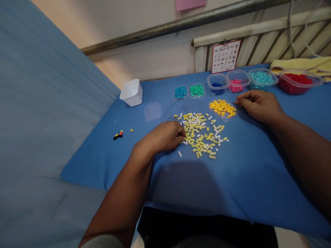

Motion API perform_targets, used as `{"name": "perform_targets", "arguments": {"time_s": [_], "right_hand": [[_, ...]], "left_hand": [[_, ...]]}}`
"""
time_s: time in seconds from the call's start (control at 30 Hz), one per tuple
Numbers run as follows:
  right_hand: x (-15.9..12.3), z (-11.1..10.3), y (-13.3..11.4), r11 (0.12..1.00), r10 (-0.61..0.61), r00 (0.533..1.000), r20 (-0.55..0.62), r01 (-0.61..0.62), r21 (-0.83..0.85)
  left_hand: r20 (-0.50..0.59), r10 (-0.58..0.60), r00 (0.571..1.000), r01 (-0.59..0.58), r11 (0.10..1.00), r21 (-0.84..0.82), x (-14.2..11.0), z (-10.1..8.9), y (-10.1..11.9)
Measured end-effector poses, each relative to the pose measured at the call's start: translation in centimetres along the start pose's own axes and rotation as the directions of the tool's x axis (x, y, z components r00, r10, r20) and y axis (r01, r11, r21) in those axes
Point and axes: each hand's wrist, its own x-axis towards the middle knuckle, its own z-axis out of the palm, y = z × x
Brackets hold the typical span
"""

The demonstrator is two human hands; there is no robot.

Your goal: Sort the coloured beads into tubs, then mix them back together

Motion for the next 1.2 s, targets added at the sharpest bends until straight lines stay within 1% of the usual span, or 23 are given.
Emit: {"name": "perform_targets", "arguments": {"time_s": [0.2, 0.3, 0.37, 0.47, 0.57, 0.63, 0.7, 0.73, 0.77, 0.83, 0.9, 0.93, 1.0, 1.07, 1.2], "right_hand": [[0.0, 0.0, -0.2, 1.0, -0.01, 1.0, 0.006, 0.01, -0.016], [0.0, 0.0, -0.3, 1.0, -0.008, 1.0, 0.003, 0.008, -0.017], [0.0, -0.1, -0.4, 1.0, 0.004, 1.0, 0.006, -0.004, -0.009], [-0.1, 0.0, -0.7, 1.0, 0.021, 1.0, 0.008, -0.021, 0.0], [-0.1, -0.1, -1.0, 1.0, 0.01, 1.0, 0.006, -0.01, 0.001], [-0.2, -0.1, -1.2, 1.0, -0.004, 1.0, 0.002, 0.004, -0.002], [-0.2, -0.1, -1.5, 1.0, -0.007, 1.0, 0.006, 0.007, 0.005], [-0.2, -0.2, -1.6, 1.0, 0.0, 1.0, 0.012, 0.0, 0.012], [-0.3, -0.2, -1.7, 1.0, 0.01, 1.0, 0.017, -0.01, 0.019], [-0.3, -0.1, -1.7, 0.999, 0.025, 0.999, 0.021, -0.026, 0.031], [-0.2, -0.1, -1.5, 0.999, 0.019, 1.0, 0.017, -0.02, 0.036], [-0.2, 0.0, -1.4, 0.999, 0.008, 1.0, 0.016, -0.009, 0.037], [-0.1, 0.0, -1.2, 0.999, -0.011, 1.0, 0.018, 0.011, 0.045], [0.0, 0.0, -1.1, 0.999, -0.02, 0.999, 0.026, 0.019, 0.05], [0.1, -0.1, -1.3, 0.999, -0.015, 1.0, 0.025, 0.014, 0.048]], "left_hand": [[0.016, 0.029, 0.999, -0.029, 1.0, -0.005, 0.0, 0.0, 0.1], [-0.001, 0.019, 1.0, -0.019, 1.0, -0.011, -0.1, 0.0, -0.1], [-0.043, -0.032, 0.999, 0.03, 0.999, -0.043, 0.0, 0.0, -0.5], [-0.12, -0.148, 0.982, 0.129, 0.979, -0.157, 0.3, 0.1, -1.6], [-0.204, -0.247, 0.947, 0.191, 0.947, -0.259, 1.2, 0.1, -2.8], [-0.277, -0.298, 0.913, 0.223, 0.936, -0.27, 2.0, 0.0, -3.4], [-0.34, -0.301, 0.891, 0.228, 0.944, -0.238, 3.0, -0.3, -3.7], [-0.364, -0.275, 0.89, 0.211, 0.955, -0.206, 3.6, -0.5, -3.8], [-0.377, -0.23, 0.897, 0.179, 0.97, -0.167, 4.1, -0.7, -3.9], [-0.35, -0.102, 0.931, 0.081, 0.994, -0.072, 5.3, -1.0, -4.0], [-0.276, -0.001, 0.961, 0.01, 0.999, 0.032, 6.4, -1.2, -4.2], [-0.229, 0.023, 0.973, -0.005, 0.997, 0.081, 6.9, -1.3, -4.3], [-0.161, 0.034, 0.986, -0.007, 0.987, 0.162, 7.5, -1.6, -4.4], [-0.129, 0.031, 0.991, -0.003, 0.978, 0.209, 7.8, -1.9, -4.5], [-0.097, 0.0, 0.995, 0.02, 0.979, 0.204, 7.7, -2.4, -4.4]]}}
